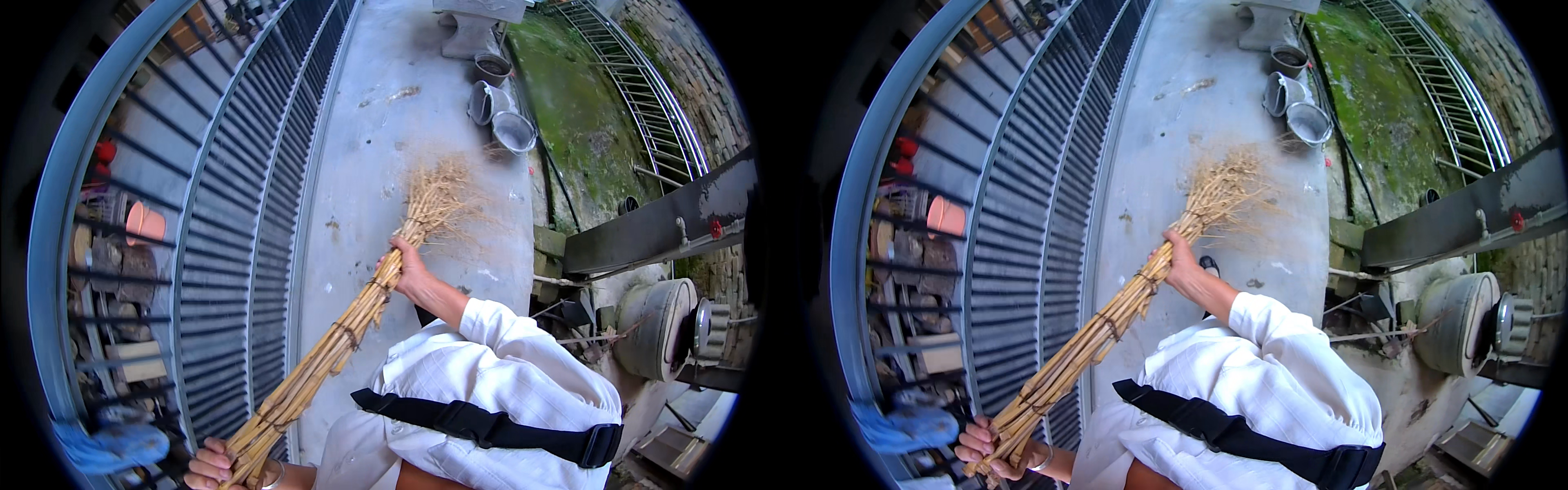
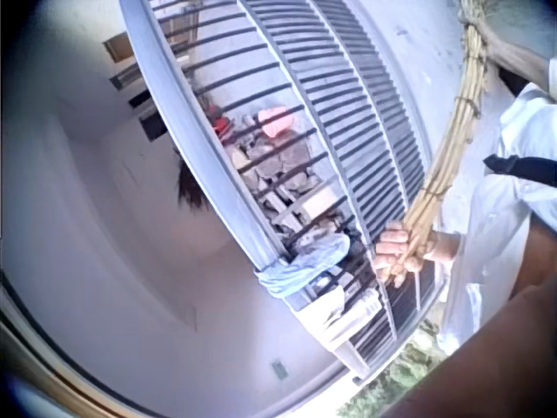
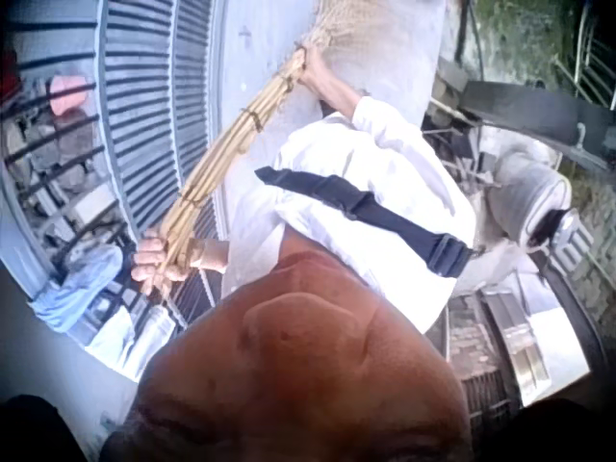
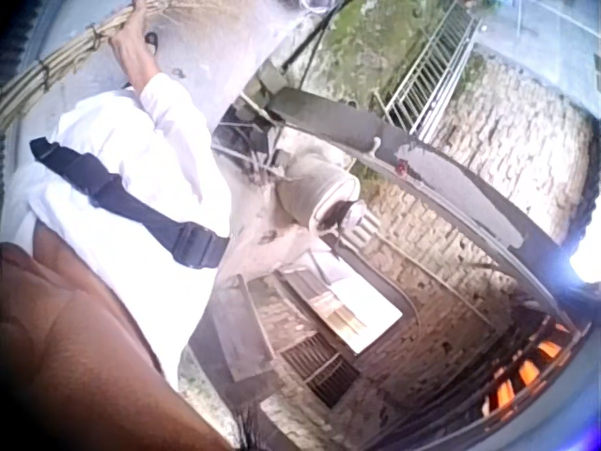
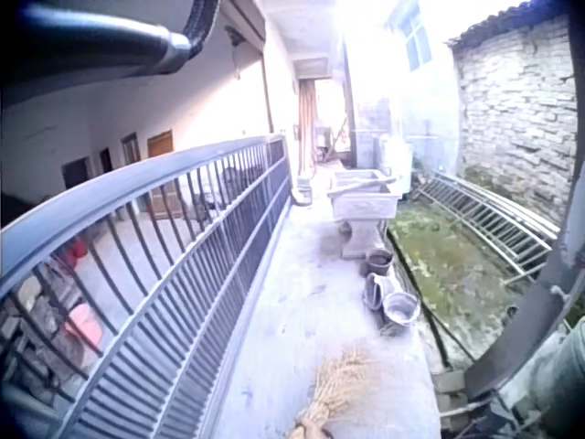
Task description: The person uses a hoe to scrape dirt and debris from a concrete patio surface. They then switch to a traditional straw broom to sweep the area, gathering dust and loose material into a pile near a metal railing.
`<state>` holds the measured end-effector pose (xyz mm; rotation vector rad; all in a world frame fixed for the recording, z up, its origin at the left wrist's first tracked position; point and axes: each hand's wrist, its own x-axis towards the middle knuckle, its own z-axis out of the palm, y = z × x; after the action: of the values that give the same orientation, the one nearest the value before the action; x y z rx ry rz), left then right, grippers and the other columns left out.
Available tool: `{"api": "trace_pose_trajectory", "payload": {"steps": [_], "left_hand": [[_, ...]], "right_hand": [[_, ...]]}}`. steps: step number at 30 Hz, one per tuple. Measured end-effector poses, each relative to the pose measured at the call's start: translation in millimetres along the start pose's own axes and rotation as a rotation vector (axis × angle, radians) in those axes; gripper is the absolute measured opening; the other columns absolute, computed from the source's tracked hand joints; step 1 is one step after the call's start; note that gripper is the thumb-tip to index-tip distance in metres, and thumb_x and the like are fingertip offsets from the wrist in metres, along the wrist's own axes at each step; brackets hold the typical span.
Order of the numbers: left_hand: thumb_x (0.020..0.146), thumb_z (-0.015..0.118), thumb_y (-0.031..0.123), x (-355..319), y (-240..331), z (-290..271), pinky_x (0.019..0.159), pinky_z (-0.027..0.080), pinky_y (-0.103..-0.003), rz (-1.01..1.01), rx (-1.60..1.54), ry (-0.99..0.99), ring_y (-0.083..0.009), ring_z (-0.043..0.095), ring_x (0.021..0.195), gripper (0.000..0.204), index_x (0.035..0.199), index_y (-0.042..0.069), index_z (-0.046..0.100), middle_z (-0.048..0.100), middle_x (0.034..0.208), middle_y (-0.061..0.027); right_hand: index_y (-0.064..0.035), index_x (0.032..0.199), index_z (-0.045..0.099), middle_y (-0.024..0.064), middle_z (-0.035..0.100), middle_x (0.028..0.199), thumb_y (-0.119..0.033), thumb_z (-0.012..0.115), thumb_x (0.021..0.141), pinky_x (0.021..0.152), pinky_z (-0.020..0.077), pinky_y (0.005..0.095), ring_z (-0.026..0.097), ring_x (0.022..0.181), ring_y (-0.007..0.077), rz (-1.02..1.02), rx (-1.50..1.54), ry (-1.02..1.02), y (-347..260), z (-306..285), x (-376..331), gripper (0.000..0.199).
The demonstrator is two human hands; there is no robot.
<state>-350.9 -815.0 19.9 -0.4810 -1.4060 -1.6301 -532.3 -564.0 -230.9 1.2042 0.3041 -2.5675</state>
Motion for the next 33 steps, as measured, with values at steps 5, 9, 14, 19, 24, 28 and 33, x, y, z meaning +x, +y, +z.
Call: {"api": "trace_pose_trajectory", "payload": {"steps": [5,9,14,19,24,28,33], "left_hand": [[0.069,0.056,0.009,67.8,-68.4,52.6,0.063,0.034,-0.028,0.167,0.01,0.137,-0.0147,0.039,0.066,0.024,0.082,0.014,0.037,0.036,0.072,0.0003],[0.069,0.052,0.004,115.0,-129.5,85.9,0.064,0.034,-0.027,0.165,-0.145,-0.111,-0.0123,0.039,0.062,0.026,0.09,0.016,0.043,0.037,0.072,0.0004],[0.067,0.049,0.003,161.9,-212.7,117.8,0.065,0.035,-0.027,0.275,-0.12,-0.066,-0.0097,0.037,0.059,0.062,0.124,0.026,0.035,0.032,0.074,0.001],[0.069,0.049,0.003,224.9,-313.6,135.8,0.067,0.038,-0.028,0.337,-0.126,-0.055,-0.0095,0.037,0.058,0.062,0.124,0.029,0.036,0.032,0.073,0.0003],[0.07,0.052,0.003,293.2,-407.5,170.4,0.068,0.039,-0.029,0.297,-0.144,-0.064,-0.0097,0.038,0.057,0.057,0.119,0.028,0.04,0.033,0.073,0.0002],[0.069,0.056,0.003,353.9,-473.5,190.2,0.062,0.036,-0.027,0.294,-0.177,-0.172,-0.0096,0.04,0.057,0.055,0.114,0.029,0.04,0.033,0.072,0.001],[0.071,0.056,0.014,396.2,-547.9,233.1,0.063,0.037,-0.026,0.276,-0.255,-0.177,-0.0091,0.041,0.055,0.05,0.116,0.029,0.04,0.035,0.073,0.0006]], "right_hand": [[-0.0065,0.09,0.041,0.013,0.047,0.061,-0.022,0.055,0.074,0.05,0.0476,0.0399,0.05,0.051,0.0256,0.007,-0.105,0.023,-43.5,104.6,61.6,0.027],[-0.0091,0.09,0.039,0.0122,0.048,0.059,-0.023,0.055,0.074,0.047,0.0477,0.039,0.05,0.048,0.0254,0.043,-0.161,-0.005,-76.6,175.6,112.8,0.027],[-0.0083,0.093,0.039,0.012,0.048,0.058,-0.023,0.056,0.074,0.047,0.0484,0.0391,0.05,0.048,0.025,0.044,-0.222,-0.009,-107.9,256.2,178.0,0.029],[-0.0079,0.093,0.039,0.0127,0.047,0.059,-0.022,0.056,0.074,0.047,0.0479,0.0398,0.05,0.049,0.0253,0.025,-0.217,-0.033,-136.4,340.0,255.0,0.029],[-0.0038,0.091,0.045,0.0143,0.047,0.063,-0.022,0.058,0.072,0.043,0.0472,0.0414,0.049,0.047,0.0264,-0.044,-0.147,-0.038,-188.1,423.8,322.4,0.029],[-0.0061,0.09,0.042,0.0143,0.047,0.061,-0.024,0.055,0.074,0.042,0.0462,0.0404,0.049,0.047,0.0269,-0.08,-0.132,-0.043,-233.4,486.8,347.3,0.028],[-0.0065,0.092,0.04,0.014,0.047,0.059,-0.023,0.054,0.074,0.042,0.046,0.0403,0.049,0.047,0.0269,-0.089,-0.108,-0.027,-285.3,540.8,389.0,0.028]]}}
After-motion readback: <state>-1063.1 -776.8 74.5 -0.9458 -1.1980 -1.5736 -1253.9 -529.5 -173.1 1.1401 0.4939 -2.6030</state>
